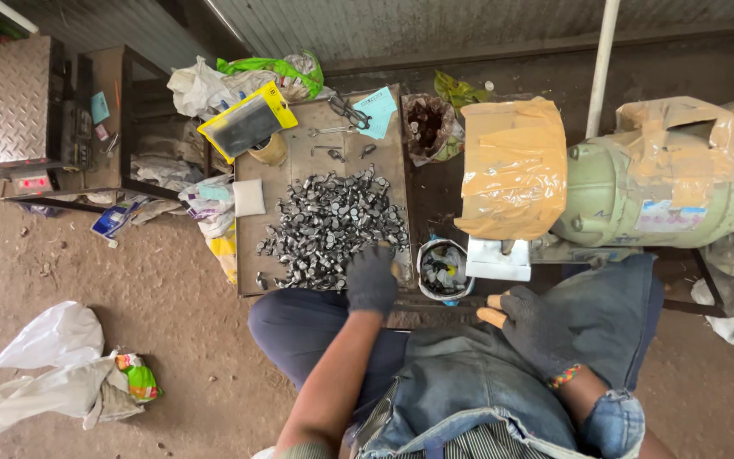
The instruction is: The person sits on the floor at a bench grinder and sharpens small metal pieces one at a time, holding each piece against the spinning wheel with both gloved hands while sparks fly, then places the ground piece onto a growing pile of finished pieces on the work table.
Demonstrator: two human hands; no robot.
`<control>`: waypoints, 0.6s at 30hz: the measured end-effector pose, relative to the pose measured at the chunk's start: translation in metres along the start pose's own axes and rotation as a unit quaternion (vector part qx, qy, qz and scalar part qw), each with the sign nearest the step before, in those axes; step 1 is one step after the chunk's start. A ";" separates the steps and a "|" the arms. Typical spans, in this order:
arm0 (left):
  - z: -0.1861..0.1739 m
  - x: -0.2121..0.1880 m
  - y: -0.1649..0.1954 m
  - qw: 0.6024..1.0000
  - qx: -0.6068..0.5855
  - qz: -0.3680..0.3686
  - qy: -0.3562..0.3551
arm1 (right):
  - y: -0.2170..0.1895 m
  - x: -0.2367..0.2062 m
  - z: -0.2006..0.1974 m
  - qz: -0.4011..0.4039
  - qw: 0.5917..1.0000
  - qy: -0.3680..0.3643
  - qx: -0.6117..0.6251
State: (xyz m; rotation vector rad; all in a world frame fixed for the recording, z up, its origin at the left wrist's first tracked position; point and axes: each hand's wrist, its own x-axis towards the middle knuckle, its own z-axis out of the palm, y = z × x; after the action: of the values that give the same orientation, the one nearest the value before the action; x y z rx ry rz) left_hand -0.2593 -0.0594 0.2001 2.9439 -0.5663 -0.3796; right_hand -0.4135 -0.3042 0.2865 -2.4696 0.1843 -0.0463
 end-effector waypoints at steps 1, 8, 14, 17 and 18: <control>0.005 0.008 -0.008 0.999 -0.012 -0.031 0.019 | 0.001 0.000 0.002 0.013 1.000 -0.015 0.008; 0.006 0.013 -0.018 0.990 -0.129 -0.043 0.036 | -0.009 -0.010 -0.008 -0.053 0.991 0.014 0.125; -0.055 -0.057 0.051 0.800 -0.563 0.205 0.021 | -0.038 -0.006 -0.035 0.267 0.800 -0.153 0.515; -0.084 -0.069 0.091 0.755 -0.557 0.338 0.075 | -0.043 -0.006 -0.055 0.265 0.781 -0.137 0.548; -0.092 -0.061 0.100 0.759 -0.500 0.388 0.154 | -0.042 -0.005 -0.061 0.258 0.789 -0.112 0.546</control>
State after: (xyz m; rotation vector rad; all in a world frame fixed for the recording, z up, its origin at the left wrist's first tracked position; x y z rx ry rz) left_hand -0.3239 -0.1220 0.3186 1.5124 -1.0321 -0.0360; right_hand -0.4183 -0.3081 0.3604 -1.1856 0.5445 0.2972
